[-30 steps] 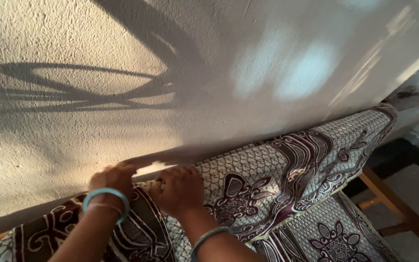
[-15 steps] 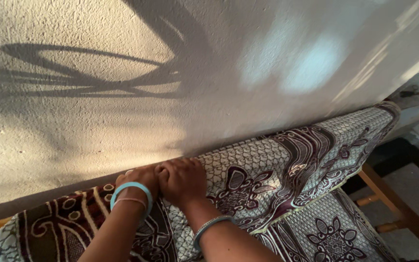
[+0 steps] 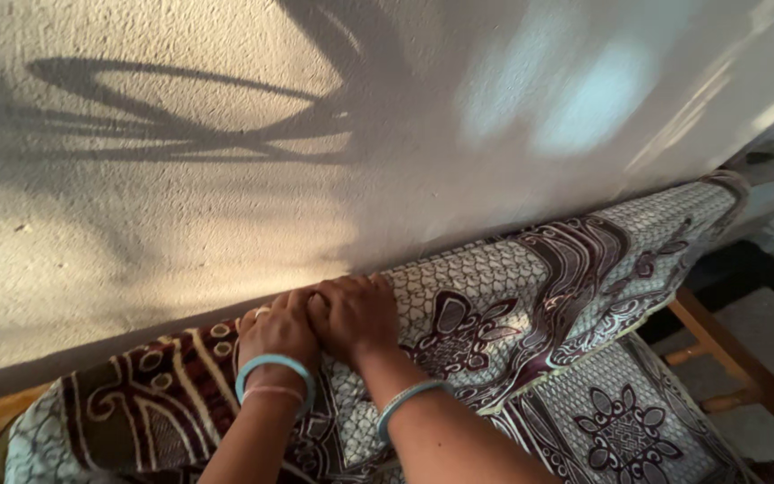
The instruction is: The person folds a patterned cloth by hand on a wooden chair. They repeatedly fold the cloth in half and smooth the edges to align the pattern, continuing the process until the cloth is compacted into a smaller bundle.
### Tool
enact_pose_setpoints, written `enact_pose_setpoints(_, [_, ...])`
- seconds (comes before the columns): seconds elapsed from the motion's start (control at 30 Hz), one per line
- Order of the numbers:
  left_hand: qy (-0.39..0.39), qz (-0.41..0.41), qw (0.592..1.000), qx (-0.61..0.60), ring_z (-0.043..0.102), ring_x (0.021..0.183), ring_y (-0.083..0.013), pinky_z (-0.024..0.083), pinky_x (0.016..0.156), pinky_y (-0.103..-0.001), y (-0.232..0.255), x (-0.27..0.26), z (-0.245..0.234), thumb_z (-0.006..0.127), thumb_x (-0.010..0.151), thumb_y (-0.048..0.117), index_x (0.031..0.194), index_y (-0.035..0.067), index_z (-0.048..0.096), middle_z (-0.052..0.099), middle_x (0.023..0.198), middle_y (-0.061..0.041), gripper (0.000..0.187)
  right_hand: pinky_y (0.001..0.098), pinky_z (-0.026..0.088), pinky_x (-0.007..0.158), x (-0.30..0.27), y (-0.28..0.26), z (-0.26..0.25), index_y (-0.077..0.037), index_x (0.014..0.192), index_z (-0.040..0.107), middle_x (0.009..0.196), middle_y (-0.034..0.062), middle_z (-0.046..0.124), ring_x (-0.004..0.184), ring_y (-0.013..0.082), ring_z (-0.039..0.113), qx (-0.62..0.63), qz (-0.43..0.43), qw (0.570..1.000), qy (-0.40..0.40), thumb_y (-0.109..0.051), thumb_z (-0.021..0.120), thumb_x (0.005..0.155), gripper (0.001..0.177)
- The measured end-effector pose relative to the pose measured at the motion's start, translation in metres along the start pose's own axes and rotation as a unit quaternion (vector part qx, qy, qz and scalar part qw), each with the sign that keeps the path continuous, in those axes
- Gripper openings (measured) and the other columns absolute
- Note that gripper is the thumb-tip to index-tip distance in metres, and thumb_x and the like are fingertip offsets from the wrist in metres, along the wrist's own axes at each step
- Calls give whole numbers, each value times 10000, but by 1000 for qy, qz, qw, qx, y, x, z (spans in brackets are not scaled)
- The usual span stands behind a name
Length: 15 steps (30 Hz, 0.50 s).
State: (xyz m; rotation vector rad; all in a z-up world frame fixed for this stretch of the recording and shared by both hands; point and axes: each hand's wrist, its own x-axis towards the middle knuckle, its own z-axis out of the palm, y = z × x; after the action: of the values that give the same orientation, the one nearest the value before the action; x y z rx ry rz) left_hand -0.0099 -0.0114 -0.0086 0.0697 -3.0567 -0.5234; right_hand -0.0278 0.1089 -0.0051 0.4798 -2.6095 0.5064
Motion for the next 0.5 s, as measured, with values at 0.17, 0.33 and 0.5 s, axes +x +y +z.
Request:
enact_pose_setpoints(0.17, [-9,-31,999,17,640,1180,-294,413,1077,-473,9,-1,-13,364,1030,433,1255,202,629,668,1274,-96,417,481,471,907,10,11,9,-188,873,792,953,57,766,955,287,687,-27,24,997,-74,-392,455,931,398])
enact_pose_setpoints(0.33, [-43,-66,997,26,653,1175,-285,429,1083,-458,20,-6,-24,367,1023,479,1221,192,662,688,1248,-109,457,500,487,954,24,41,5,-186,982,788,1064,120,731,1028,342,663,0,6,978,-210,-429,442,945,425])
enact_pose_setpoints(0.5, [-41,-73,996,33,675,1112,-285,447,1066,-451,26,-5,-29,439,946,474,1156,174,679,711,1177,-112,437,451,478,1076,31,97,-31,-184,1040,783,1226,56,735,1161,277,675,-59,-34,963,-260,-509,332,1019,557])
